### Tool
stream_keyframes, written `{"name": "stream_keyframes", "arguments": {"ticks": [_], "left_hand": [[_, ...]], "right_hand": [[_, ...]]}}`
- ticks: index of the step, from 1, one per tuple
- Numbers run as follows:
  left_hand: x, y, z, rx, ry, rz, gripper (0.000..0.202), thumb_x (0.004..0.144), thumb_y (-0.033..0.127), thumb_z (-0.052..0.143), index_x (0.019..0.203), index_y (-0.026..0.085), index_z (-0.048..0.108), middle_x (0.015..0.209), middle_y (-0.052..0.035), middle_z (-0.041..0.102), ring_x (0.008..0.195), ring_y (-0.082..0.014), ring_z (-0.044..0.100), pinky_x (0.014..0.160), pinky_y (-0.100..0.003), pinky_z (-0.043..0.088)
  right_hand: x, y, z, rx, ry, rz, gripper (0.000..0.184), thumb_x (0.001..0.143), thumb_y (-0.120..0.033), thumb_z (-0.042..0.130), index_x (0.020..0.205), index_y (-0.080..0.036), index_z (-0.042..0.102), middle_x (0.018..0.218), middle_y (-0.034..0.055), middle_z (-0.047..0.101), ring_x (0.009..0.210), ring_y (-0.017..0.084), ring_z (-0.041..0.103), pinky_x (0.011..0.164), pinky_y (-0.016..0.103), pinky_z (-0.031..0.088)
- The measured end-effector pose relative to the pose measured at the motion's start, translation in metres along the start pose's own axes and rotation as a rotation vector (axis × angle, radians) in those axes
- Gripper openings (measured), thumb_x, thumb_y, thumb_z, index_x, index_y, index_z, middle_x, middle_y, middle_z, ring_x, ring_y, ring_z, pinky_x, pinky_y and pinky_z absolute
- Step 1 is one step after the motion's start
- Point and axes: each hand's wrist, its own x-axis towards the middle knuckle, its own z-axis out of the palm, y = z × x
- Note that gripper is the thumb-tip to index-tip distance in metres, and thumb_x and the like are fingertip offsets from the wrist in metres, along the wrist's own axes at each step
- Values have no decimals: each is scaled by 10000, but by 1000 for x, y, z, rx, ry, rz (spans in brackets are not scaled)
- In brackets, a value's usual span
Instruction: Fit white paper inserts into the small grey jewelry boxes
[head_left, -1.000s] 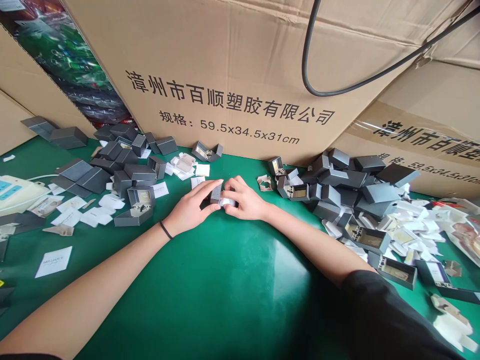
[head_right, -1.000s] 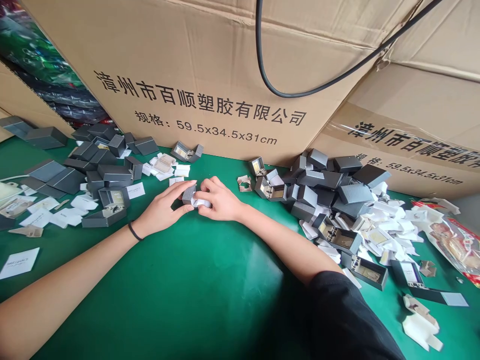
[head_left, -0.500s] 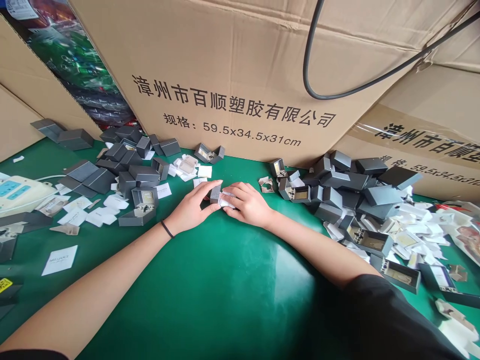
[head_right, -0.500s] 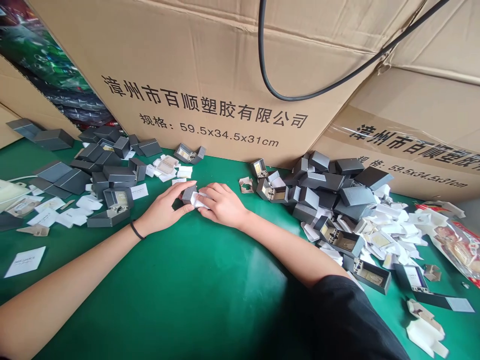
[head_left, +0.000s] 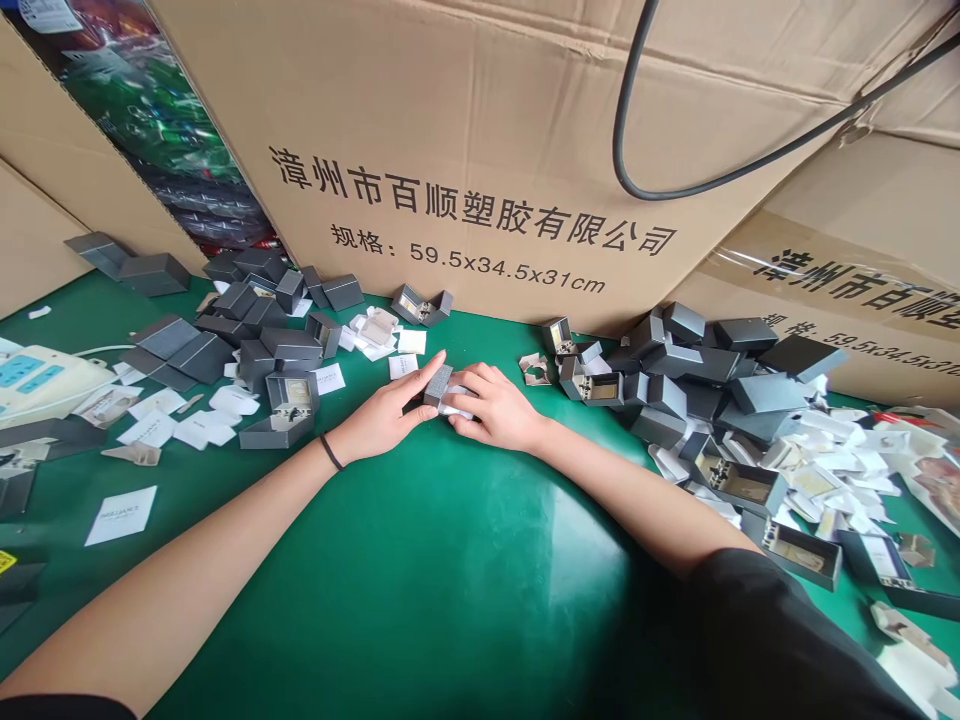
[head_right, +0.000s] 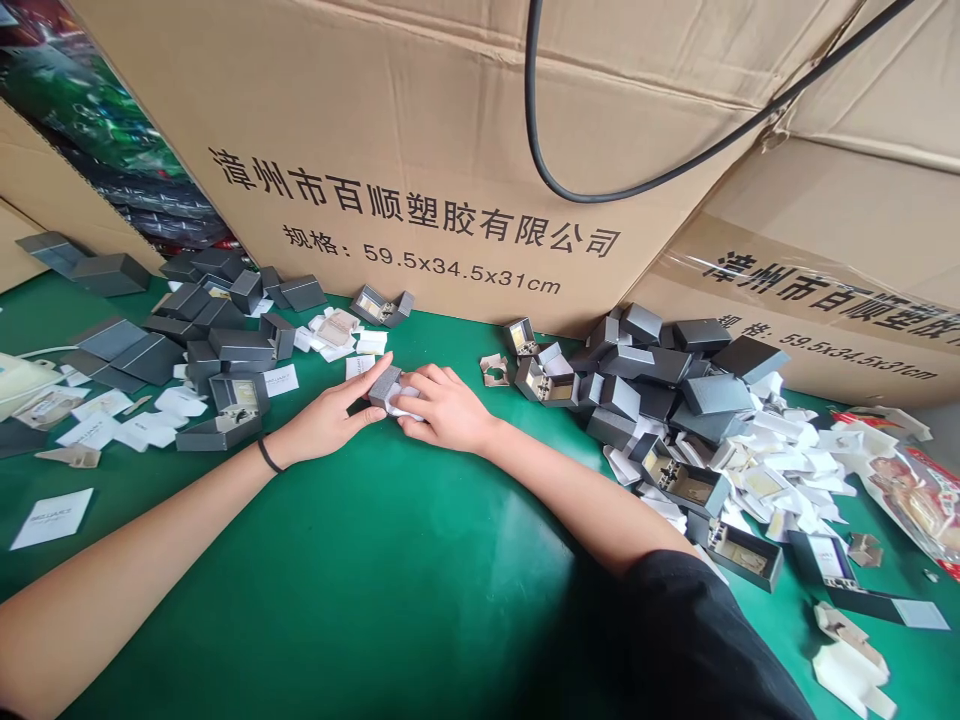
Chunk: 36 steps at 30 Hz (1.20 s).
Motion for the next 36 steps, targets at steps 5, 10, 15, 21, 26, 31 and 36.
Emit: {"name": "stream_keyframes", "arguments": {"ticks": [5,10,15,21,26,31,36], "left_hand": [[0,0,2,-3,16,-1,663,904,466,392,1473,229,149,1508,-48,269,1351,-226,319,1084,-332,311],[1,1,3,2,22,16,650,898,464,415,1463,235,191,1503,-44,286,1343,-215,334,1083,-324,313],[2,0,-1,24,2,24,644,888,433,440,1459,241,212,1493,-36,310,1325,-216,365,1068,-315,332],[4,-5,-2,25,-13,34,630,896,392,438,1463,292,181,1477,-21,344,1309,-213,384,1038,-298,343],[4,-7,0,-2,-12,56,625,902,384,438,1461,311,169,1342,-31,506,1114,-182,533,916,-246,400],[4,-8,1,-36,-14,52,625,898,395,441,1460,311,179,1186,-31,584,940,-154,558,827,-222,399],[4,-9,2,-57,-1,79,615,895,386,434,1457,316,192,1085,-24,598,809,-130,542,766,-208,395]], "right_hand": [[2,-3,5,59,26,83,188,849,-289,496,965,-203,616,1064,84,540,945,212,456,758,336,398],[3,-6,7,129,33,150,176,792,-225,519,936,-186,612,1025,90,527,924,207,461,794,338,395],[6,-10,-1,89,-34,162,138,797,-270,525,867,-206,624,1008,74,512,936,217,429,839,370,349],[9,-9,0,103,-114,192,163,820,-304,505,882,-208,621,972,53,458,928,191,411,815,336,341],[9,-6,4,122,-148,200,176,821,-286,506,928,-209,623,953,44,405,938,185,401,827,334,338],[10,-5,0,162,-201,164,189,860,-285,462,929,-216,623,939,47,386,956,193,404,843,347,344],[6,-7,0,182,-180,168,185,883,-267,438,948,-217,604,949,51,402,962,190,412,893,366,352]]}}
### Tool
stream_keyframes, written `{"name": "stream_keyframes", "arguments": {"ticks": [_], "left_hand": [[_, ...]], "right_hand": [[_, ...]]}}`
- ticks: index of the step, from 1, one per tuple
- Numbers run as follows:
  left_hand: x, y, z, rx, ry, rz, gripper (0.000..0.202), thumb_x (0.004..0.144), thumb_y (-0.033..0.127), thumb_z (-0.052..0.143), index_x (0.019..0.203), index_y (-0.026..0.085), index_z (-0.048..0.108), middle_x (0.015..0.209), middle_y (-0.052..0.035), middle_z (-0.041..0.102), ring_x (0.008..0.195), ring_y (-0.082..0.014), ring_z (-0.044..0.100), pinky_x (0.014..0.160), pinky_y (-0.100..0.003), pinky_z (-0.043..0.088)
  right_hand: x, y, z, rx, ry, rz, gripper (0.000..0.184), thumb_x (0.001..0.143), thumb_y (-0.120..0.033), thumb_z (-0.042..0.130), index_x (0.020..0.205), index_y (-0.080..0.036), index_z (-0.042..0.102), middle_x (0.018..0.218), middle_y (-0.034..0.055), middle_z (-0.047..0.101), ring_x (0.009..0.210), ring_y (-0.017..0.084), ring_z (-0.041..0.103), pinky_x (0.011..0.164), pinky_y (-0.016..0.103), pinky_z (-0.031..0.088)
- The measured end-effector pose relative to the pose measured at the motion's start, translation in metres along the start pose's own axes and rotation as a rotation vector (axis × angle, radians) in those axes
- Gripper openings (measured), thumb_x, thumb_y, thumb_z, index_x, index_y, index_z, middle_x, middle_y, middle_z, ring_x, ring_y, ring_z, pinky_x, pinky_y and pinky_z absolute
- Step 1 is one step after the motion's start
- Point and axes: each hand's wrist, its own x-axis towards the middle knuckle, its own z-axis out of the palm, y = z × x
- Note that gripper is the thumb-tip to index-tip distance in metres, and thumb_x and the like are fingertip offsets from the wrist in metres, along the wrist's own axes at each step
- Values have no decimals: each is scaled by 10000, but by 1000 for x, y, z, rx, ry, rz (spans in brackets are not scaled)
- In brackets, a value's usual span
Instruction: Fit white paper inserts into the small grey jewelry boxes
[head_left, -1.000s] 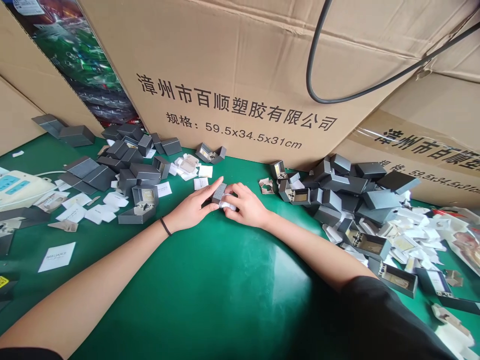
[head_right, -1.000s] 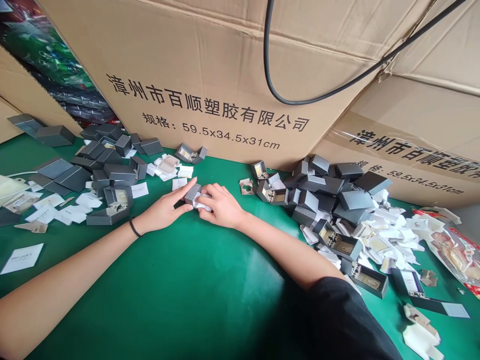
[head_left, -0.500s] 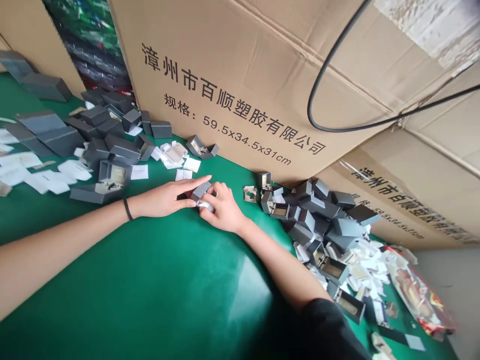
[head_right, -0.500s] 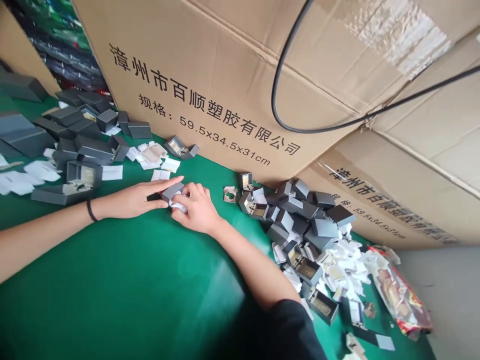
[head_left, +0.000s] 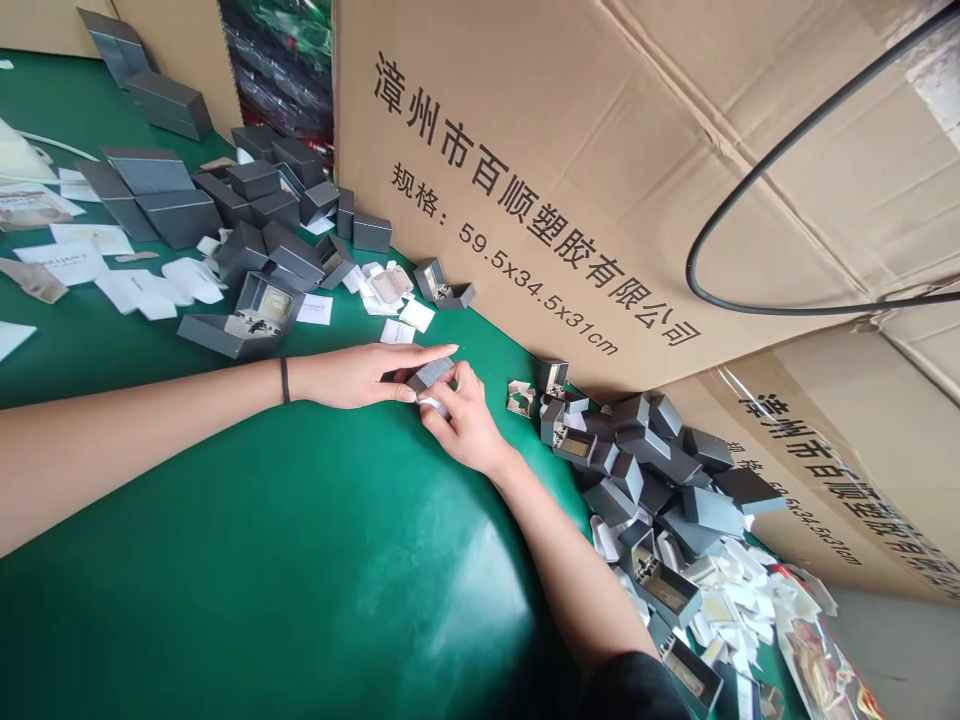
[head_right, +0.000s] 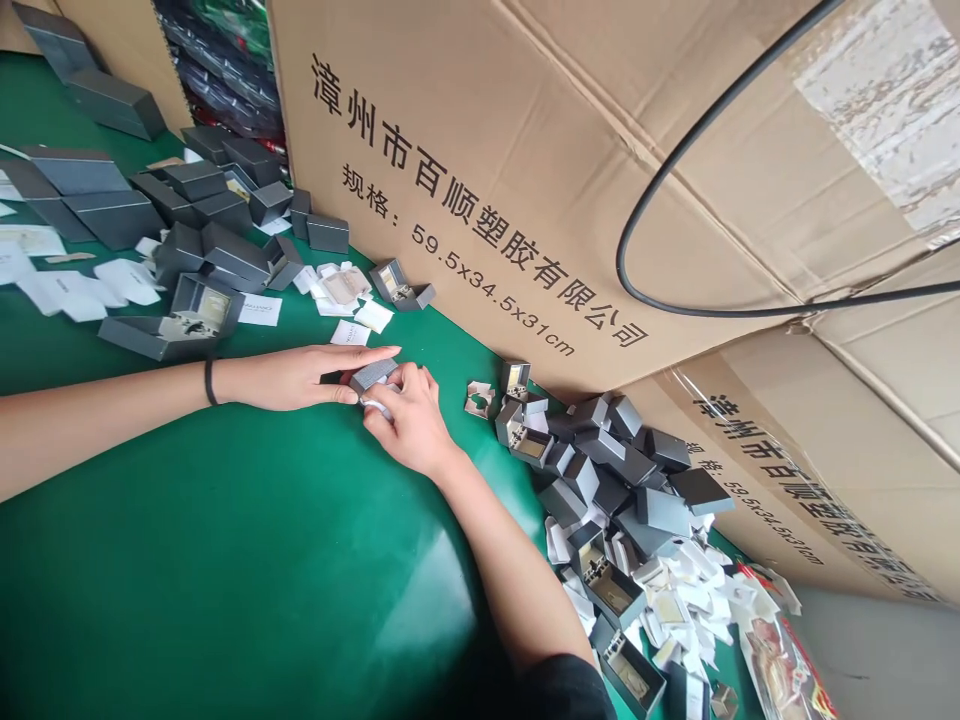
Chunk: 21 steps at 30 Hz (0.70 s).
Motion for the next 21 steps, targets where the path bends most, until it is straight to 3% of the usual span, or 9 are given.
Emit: {"name": "stream_keyframes", "arguments": {"ticks": [6,13,17,21], "left_hand": [[0,-2,1,23,9,2,620,890,407,445,1455,287,221,902,-14,585,717,-130,497,696,-210,388],[-2,0,2,1,11,13,613,888,392,457,1450,291,238,1012,-32,573,755,-125,480,720,-206,386],[-2,0,1,11,11,5,610,892,394,442,1454,277,234,966,-26,568,704,-117,464,701,-208,379],[-2,0,0,10,9,7,626,882,422,458,1451,267,246,920,-19,558,684,-121,463,709,-218,379]], "right_hand": [[-1,1,3,53,-7,7,152,869,-257,466,941,-227,597,953,46,423,992,191,428,922,391,351],[0,0,7,136,80,24,119,826,-238,495,873,-219,604,939,47,440,991,195,455,936,407,353],[-3,-2,9,115,156,16,151,833,-257,487,928,-204,591,949,64,460,976,202,475,940,417,372],[-6,-7,7,13,139,22,158,860,-246,467,931,-215,605,980,76,477,1012,215,480,976,458,351]]}}
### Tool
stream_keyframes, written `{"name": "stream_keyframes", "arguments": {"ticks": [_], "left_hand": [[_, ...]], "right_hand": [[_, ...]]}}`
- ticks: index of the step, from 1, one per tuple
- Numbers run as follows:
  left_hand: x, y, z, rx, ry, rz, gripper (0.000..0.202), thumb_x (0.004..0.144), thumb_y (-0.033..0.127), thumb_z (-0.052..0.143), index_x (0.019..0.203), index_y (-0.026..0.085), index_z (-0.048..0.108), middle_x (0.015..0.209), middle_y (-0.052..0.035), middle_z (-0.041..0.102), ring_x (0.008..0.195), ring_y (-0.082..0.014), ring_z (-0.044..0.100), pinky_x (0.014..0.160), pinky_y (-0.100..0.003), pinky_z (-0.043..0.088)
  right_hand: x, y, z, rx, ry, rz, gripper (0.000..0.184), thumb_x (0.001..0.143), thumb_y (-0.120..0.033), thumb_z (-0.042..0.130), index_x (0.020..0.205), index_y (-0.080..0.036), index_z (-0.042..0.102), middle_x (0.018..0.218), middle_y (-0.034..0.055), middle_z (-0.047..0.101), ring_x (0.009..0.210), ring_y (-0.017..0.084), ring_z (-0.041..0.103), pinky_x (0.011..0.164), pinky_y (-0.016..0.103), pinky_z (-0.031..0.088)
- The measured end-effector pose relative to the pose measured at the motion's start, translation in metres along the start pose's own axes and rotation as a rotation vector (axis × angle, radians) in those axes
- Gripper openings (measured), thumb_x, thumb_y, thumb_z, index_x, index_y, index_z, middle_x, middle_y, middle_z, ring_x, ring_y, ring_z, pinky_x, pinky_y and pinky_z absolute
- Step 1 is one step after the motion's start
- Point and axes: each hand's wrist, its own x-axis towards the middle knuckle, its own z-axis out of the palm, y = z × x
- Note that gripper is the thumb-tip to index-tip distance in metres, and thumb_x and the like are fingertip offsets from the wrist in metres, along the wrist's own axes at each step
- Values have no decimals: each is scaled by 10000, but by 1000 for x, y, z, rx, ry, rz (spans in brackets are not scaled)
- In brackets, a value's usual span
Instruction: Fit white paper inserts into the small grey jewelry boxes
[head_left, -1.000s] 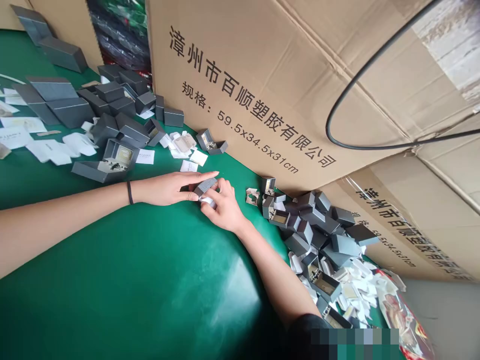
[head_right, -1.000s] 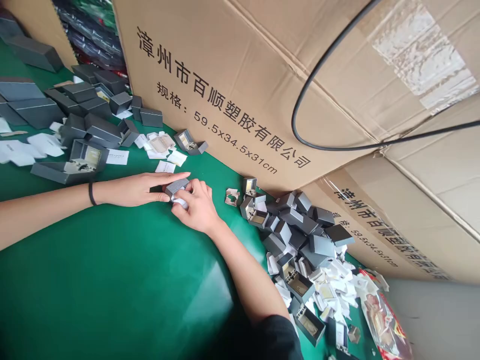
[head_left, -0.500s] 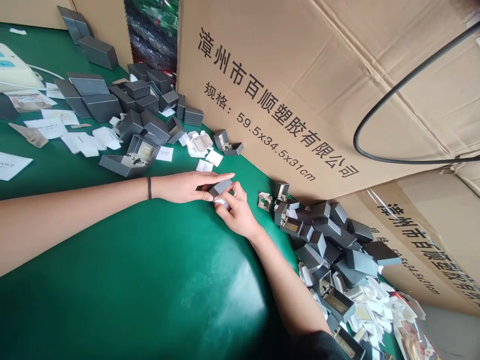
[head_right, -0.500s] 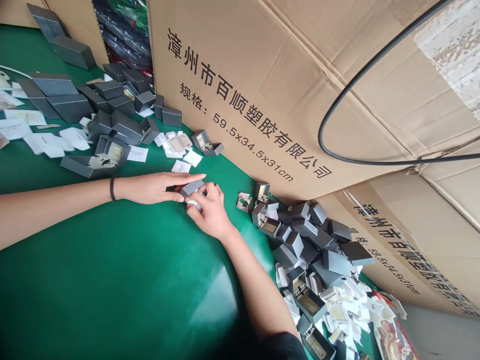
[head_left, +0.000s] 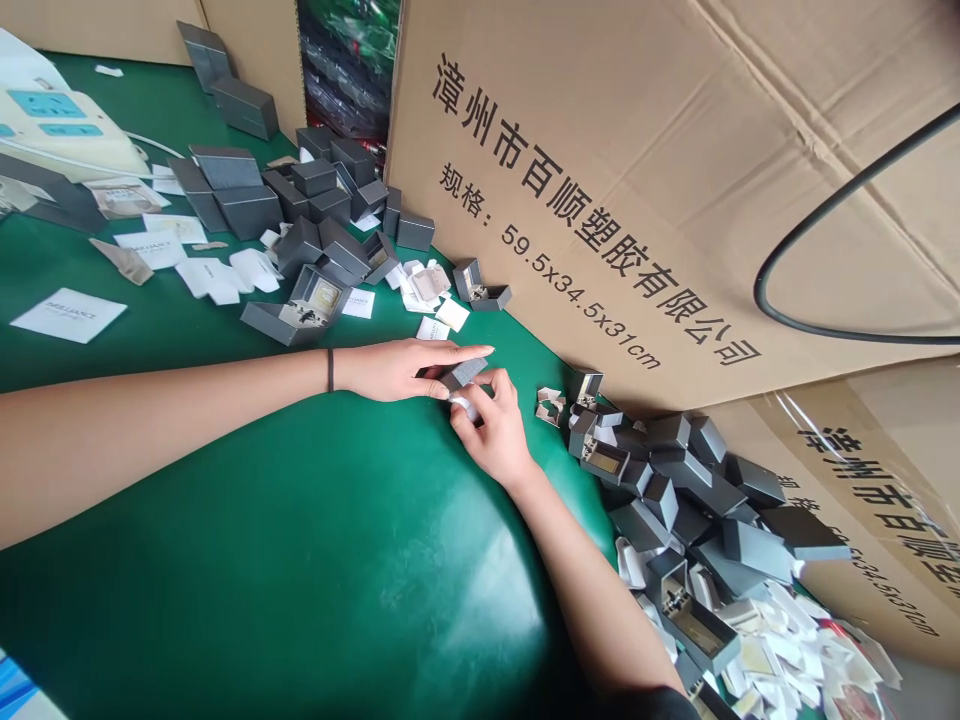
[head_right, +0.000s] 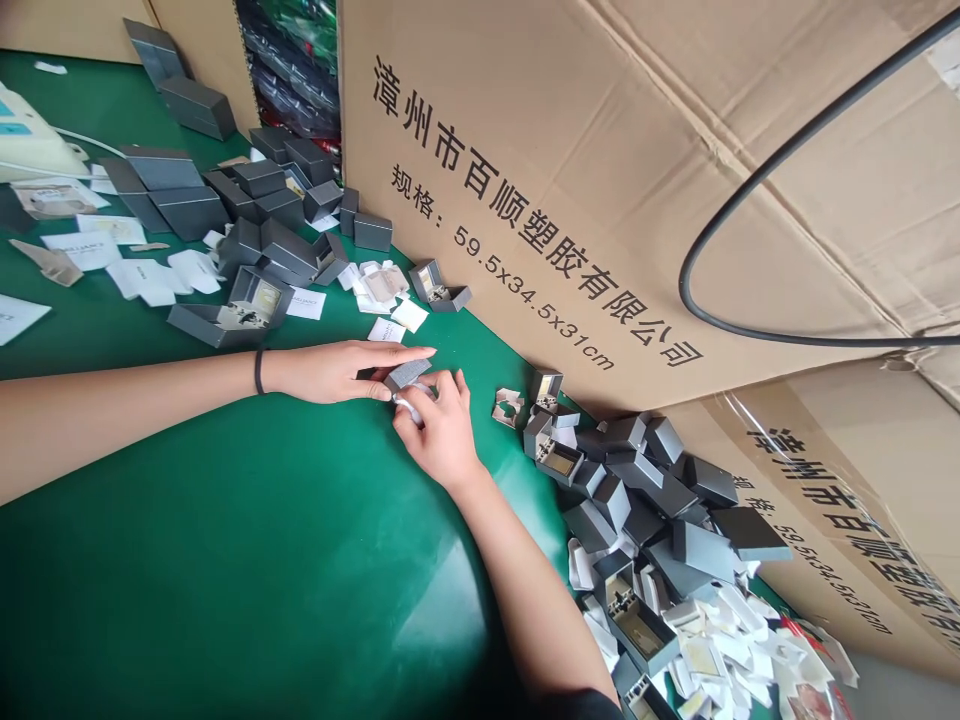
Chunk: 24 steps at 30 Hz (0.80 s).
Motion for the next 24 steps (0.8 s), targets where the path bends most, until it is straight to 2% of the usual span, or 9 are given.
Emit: {"name": "stream_keyframes", "arguments": {"ticks": [5,10,14,19,24], "left_hand": [[0,0,-1,-14,3,10,620,886,391,466,1452,283,236,991,-34,572,720,-127,484,729,-225,393],[-2,-2,0,-36,13,36,627,881,334,490,1451,296,232,1088,-46,582,796,-133,529,746,-220,411],[-2,-3,0,-64,13,44,621,888,288,489,1451,303,227,1177,-45,569,926,-146,544,829,-223,404],[-1,-1,-3,-82,-13,55,630,882,261,499,1448,319,229,1314,-45,508,1070,-181,528,911,-259,390],[1,-1,-5,-67,-35,49,627,882,272,499,1449,305,234,1307,-62,518,1020,-178,560,898,-273,416]], "right_hand": [[-1,-4,-1,-82,-13,-13,164,866,-228,470,933,-223,620,1005,78,485,1031,213,494,1058,503,260],[-2,-2,1,-37,3,-5,180,862,-225,481,990,-235,607,1069,86,483,1033,231,479,978,486,351],[-1,1,3,42,23,-13,144,857,-243,492,944,-229,606,1030,76,479,974,220,468,905,440,390],[5,2,0,25,-14,-9,125,838,-255,501,877,-222,615,946,65,450,911,216,435,835,406,398],[11,2,-1,24,-53,11,124,791,-230,525,869,-221,620,935,58,438,916,216,433,841,405,404]]}}
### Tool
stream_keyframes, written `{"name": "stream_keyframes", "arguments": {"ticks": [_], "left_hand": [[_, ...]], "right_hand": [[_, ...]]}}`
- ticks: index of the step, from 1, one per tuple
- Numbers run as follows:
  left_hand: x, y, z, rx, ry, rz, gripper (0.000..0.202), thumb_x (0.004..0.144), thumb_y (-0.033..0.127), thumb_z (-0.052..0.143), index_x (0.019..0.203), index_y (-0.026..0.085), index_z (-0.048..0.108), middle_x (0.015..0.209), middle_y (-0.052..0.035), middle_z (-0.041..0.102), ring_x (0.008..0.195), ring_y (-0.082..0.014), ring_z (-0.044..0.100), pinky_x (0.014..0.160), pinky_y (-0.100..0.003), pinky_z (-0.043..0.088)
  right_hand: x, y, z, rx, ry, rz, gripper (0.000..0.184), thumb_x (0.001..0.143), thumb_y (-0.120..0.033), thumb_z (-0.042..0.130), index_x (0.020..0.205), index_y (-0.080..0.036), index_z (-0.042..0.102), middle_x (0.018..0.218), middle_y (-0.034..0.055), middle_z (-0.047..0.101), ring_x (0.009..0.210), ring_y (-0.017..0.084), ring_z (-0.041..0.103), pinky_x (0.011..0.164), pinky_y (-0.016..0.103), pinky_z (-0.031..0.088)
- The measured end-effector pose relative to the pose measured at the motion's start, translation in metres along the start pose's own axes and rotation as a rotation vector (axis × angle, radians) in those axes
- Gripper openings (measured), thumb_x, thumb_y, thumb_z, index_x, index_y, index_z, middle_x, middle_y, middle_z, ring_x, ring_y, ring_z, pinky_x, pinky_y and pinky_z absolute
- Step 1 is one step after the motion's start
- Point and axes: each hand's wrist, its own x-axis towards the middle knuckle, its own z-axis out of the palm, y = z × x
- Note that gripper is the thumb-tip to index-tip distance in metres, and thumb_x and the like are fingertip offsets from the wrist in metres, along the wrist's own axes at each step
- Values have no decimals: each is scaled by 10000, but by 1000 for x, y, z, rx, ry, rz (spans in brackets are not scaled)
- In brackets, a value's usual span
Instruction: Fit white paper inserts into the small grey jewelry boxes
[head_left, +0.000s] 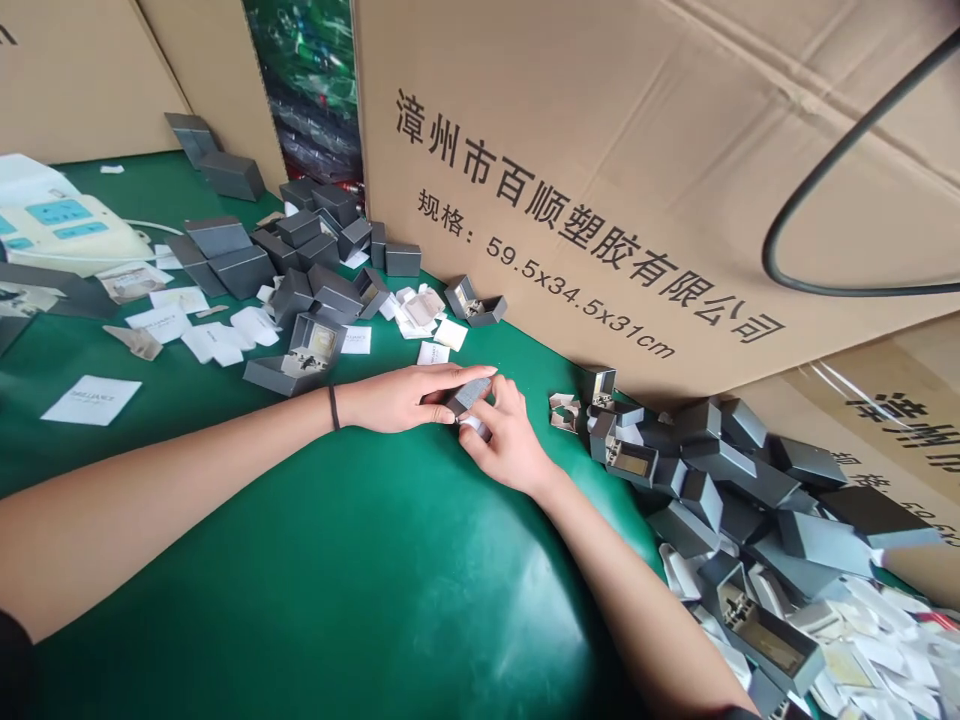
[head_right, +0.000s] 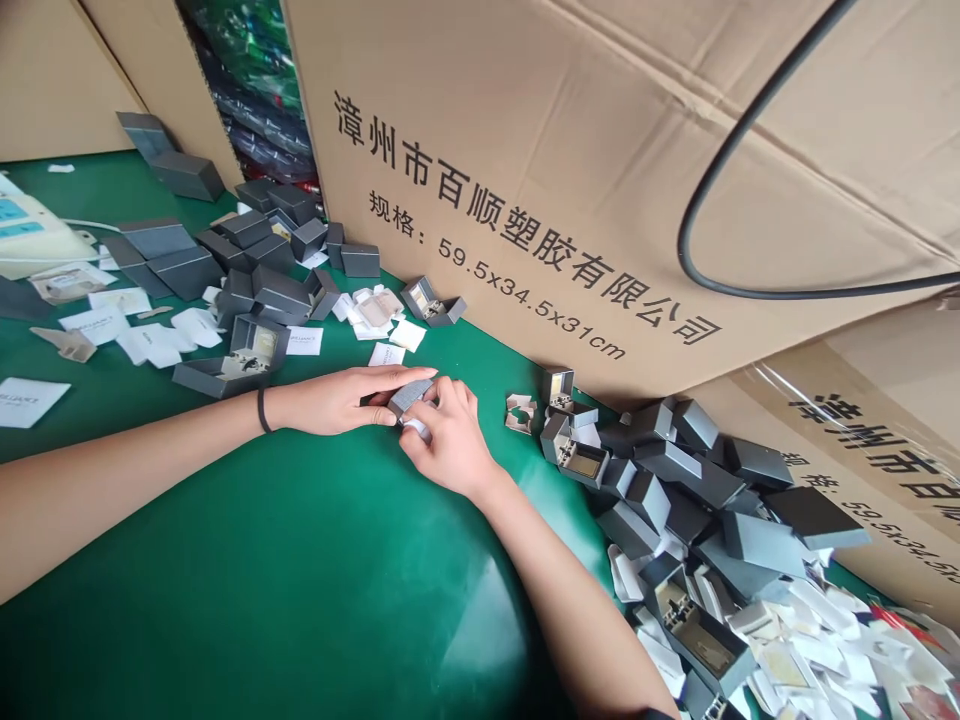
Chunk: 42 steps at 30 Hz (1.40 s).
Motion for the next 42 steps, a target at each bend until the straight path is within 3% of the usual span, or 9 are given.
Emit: {"name": "stream_keyframes", "arguments": {"ticks": [4,9,15,20,23,26,31,37,42], "left_hand": [[0,0,0,30,12,3,611,890,271,482,1449,294,237,1330,-58,507,1088,-181,540,936,-266,405],[0,3,-2,43,20,-29,597,895,285,457,1450,282,235,1423,-45,424,1240,-196,452,1018,-292,363],[-1,0,-4,55,40,-95,605,886,304,459,1447,315,232,1469,1,358,1302,-199,400,1048,-307,347],[-2,1,-4,73,36,-134,605,891,314,446,1452,307,220,1446,4,395,1286,-208,423,1029,-309,375],[-2,3,-4,106,36,-156,611,895,326,437,1459,297,201,1442,-14,404,1307,-226,391,1050,-335,353],[-1,4,-2,125,69,-181,619,893,360,442,1459,285,203,1474,-33,349,1338,-249,339,1073,-374,324],[2,9,4,21,252,-158,637,867,405,499,1440,244,271,1492,-68,306,1321,-265,366,1062,-395,360],[11,20,17,-8,273,-133,580,864,391,511,1403,245,355,1416,-91,425,1160,-247,539,952,-381,481],[14,16,19,138,262,-118,591,871,385,509,1408,204,341,1418,-96,423,1269,-252,434,1051,-389,382]], "right_hand": [[-4,-1,4,-4,83,-6,128,818,-250,523,884,-220,629,944,64,482,966,213,476,933,446,382],[-13,-2,3,-130,175,-58,188,886,-308,505,996,-241,642,1034,66,577,1062,221,495,1082,514,238],[-12,0,-2,-224,117,-204,267,917,-270,443,1107,-201,617,1052,62,631,1058,215,500,1093,472,276],[-14,-3,0,-292,77,-241,328,938,-256,383,1177,-150,582,1062,83,635,1078,229,495,1095,481,257],[-15,-3,0,-270,81,-220,328,940,-266,383,1183,-150,570,1078,91,626,1065,232,498,1077,494,260],[-14,-1,-1,-154,152,-133,299,928,-320,416,1119,-173,592,1100,82,613,1056,225,493,1018,447,337],[-11,7,-3,55,279,54,367,870,-404,506,1143,-163,545,1147,104,588,1050,245,493,870,399,442],[-8,15,0,143,292,76,345,829,-310,556,1150,-184,532,1096,87,610,994,251,516,866,408,465],[-10,19,0,174,301,42,335,834,-277,547,1158,-197,521,1075,83,603,990,240,530,869,387,478]]}}
